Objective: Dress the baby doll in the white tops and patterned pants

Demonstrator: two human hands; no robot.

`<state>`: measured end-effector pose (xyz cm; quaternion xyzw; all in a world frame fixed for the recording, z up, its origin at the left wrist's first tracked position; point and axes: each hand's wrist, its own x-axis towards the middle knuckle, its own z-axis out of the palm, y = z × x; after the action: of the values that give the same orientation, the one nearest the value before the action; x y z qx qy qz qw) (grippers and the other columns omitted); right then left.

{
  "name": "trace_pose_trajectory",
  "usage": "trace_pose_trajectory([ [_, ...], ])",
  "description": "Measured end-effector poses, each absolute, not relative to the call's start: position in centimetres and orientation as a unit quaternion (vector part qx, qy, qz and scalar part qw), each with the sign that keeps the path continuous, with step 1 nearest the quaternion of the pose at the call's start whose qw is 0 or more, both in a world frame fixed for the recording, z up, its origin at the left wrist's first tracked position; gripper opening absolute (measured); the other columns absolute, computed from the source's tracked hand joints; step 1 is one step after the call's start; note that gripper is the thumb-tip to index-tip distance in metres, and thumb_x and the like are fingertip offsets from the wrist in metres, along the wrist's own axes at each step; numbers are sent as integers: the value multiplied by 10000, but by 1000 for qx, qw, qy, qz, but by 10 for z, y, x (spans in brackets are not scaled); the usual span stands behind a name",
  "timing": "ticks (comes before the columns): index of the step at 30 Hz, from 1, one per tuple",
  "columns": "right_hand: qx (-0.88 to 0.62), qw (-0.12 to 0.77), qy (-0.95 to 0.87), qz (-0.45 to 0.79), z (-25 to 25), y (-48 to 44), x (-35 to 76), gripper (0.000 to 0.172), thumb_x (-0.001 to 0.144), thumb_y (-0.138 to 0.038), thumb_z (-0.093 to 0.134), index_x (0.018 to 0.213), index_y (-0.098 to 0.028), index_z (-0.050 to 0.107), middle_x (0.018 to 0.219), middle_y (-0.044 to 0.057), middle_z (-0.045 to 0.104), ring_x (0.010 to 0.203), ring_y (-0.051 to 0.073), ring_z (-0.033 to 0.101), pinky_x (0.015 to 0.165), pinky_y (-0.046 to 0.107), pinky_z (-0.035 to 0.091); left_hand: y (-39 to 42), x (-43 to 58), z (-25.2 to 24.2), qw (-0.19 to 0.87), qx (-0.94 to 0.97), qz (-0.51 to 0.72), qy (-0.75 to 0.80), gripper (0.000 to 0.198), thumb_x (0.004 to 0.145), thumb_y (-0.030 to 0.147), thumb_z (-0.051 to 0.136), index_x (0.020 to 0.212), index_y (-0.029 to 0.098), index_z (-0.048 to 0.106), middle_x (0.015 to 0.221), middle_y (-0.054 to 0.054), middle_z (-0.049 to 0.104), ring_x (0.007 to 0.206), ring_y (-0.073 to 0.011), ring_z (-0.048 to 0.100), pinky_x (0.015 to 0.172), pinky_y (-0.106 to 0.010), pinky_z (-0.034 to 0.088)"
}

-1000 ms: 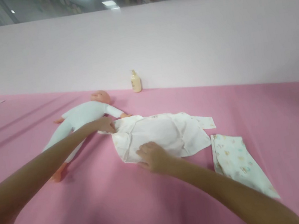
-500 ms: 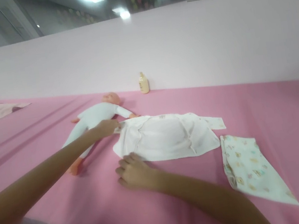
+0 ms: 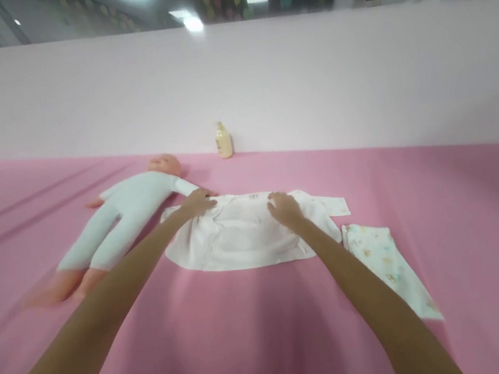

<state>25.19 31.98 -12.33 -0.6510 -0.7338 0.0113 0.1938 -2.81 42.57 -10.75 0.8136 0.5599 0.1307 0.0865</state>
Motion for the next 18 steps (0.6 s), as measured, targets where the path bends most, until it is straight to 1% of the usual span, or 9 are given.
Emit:
trace_pose_trajectory([
  [2,-693,165,-702,7,-122,338,286,392,891,-254,380,1227,-139,546,1233,105,598,1128,249,527,967,388,375,430,-32,-104,113,799,141,573,349,726,434,591,948,171,647,1007,-90,660,894,-230,612,747,-296,463],
  [4,-715,147,-683,2,-121,348,307,405,893,-288,383,1246,-163,536,1249,103,587,1142,268,512,968,419,357,432,-39,-100,147,786,161,579,344,679,464,647,861,172,633,919,-65,673,819,-209,611,686,-279,457],
  [5,-722,139,-678,1,-122,351,313,388,894,-300,380,1214,-177,561,1223,99,601,1125,267,519,956,421,359,432,-43,-99,158,779,176,580,334,661,455,670,835,174,626,886,-55,674,796,-199,607,673,-274,452],
  [7,-731,119,-671,-1,-124,355,318,347,897,-294,362,1079,-176,632,1109,103,643,1045,253,553,905,402,383,429,-48,-97,154,767,219,584,297,661,406,683,835,174,621,864,-46,674,781,-181,603,681,-267,445],
  [9,-739,100,-667,-7,-126,357,318,343,897,-258,338,957,-147,657,1021,126,648,979,250,566,853,392,397,425,-52,-98,131,744,262,600,258,698,353,655,879,172,621,879,-47,681,791,-167,606,701,-259,442],
  [10,-743,92,-663,-12,-127,358,319,347,897,-243,328,943,-131,653,1022,142,637,979,257,561,841,396,396,423,-54,-99,117,729,279,614,243,723,325,629,913,173,619,896,-46,686,804,-161,608,708,-254,440],
  [13,-751,80,-655,-25,-130,359,322,358,905,-243,306,996,-103,623,1085,172,597,1024,281,533,846,421,382,414,-60,-101,68,700,290,649,224,784,275,546,982,190,606,954,-41,690,840,-163,610,691,-255,428],
  [16,-755,75,-651,-21,-132,359,329,346,897,-299,332,1001,-136,619,1085,142,597,1026,275,528,870,425,365,406,-76,-97,9,719,265,642,207,818,292,490,953,201,617,961,-53,681,866,-193,605,705,-287,423],
  [18,-754,71,-653,-12,-134,360,334,319,878,-335,366,961,-171,628,1067,113,604,1005,260,532,865,406,365,403,-96,-89,-37,727,253,637,227,834,304,455,934,195,626,965,-77,670,926,-229,590,786,-327,417],
])
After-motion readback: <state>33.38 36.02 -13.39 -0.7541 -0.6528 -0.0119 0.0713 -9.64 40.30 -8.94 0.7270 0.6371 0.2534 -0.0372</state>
